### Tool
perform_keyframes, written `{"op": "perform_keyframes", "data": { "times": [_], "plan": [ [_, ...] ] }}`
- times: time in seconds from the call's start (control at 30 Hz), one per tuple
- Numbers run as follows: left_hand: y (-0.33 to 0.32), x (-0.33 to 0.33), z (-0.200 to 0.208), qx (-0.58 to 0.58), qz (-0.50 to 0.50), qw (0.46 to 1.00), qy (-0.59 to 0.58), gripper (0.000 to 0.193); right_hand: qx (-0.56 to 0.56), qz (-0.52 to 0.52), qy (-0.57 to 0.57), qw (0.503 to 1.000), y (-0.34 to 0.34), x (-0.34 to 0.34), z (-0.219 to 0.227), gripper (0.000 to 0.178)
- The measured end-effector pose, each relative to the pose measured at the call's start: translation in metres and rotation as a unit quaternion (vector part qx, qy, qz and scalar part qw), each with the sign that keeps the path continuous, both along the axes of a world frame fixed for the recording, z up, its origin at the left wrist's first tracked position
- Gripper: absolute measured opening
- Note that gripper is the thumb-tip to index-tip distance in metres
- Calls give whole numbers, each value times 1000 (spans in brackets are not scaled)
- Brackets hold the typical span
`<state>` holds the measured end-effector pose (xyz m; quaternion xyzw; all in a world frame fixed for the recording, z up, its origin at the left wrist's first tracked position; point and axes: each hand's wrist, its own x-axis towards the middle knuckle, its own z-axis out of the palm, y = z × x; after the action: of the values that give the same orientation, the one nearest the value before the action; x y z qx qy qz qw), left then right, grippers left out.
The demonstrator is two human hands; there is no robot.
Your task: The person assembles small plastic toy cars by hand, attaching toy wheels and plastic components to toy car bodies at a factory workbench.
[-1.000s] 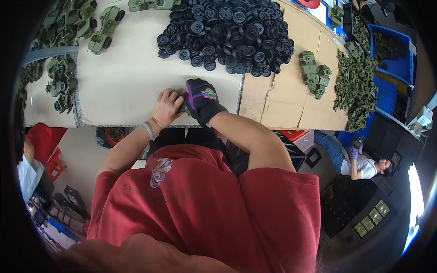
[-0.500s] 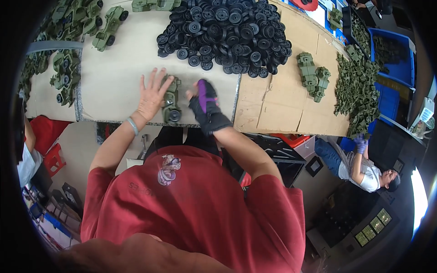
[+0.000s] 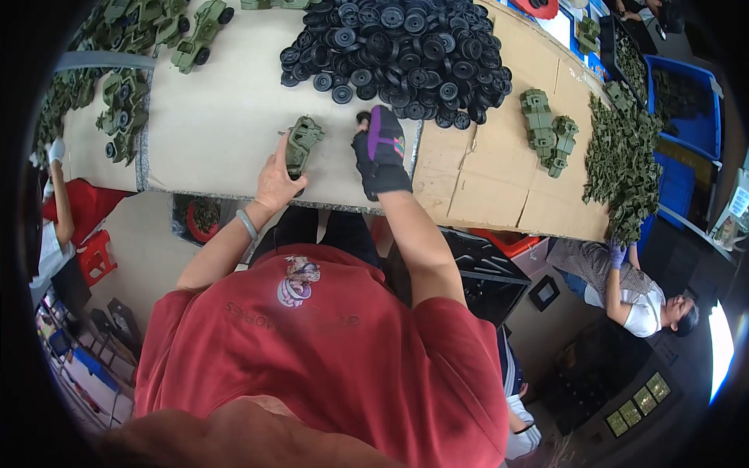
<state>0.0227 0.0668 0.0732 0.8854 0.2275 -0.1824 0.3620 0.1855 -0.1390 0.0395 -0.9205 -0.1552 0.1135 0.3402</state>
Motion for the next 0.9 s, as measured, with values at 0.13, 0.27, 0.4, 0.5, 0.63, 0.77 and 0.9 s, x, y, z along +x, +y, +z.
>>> {"op": "perform_keyframes", "data": {
  "times": [0.13,0.27,0.4,0.5,0.63,0.77,0.9],
  "plan": [
    [-10,-9,-15,-5,49,999,-7,113,292,-119,278,907,2,-38,18,17],
    [-14,-11,-18,24,32,998,-48,109,310,-59,347,883,30,-48,57,21],
    [-13,-11,-18,15,24,998,-58,109,320,-21,320,892,50,-45,51,22],
    [-12,-9,-20,13,22,998,-63,109,259,-11,256,931,59,-45,29,20],
    [-9,-8,-17,3,23,998,-62,110,211,-5,171,963,64,-48,13,19],
    [-8,-6,-16,-11,27,998,-57,111,218,-2,198,956,61,-48,5,23],
    [-9,-12,-22,2,32,998,-58,111,122,37,-37,991,66,-24,38,34]
  ]
}}
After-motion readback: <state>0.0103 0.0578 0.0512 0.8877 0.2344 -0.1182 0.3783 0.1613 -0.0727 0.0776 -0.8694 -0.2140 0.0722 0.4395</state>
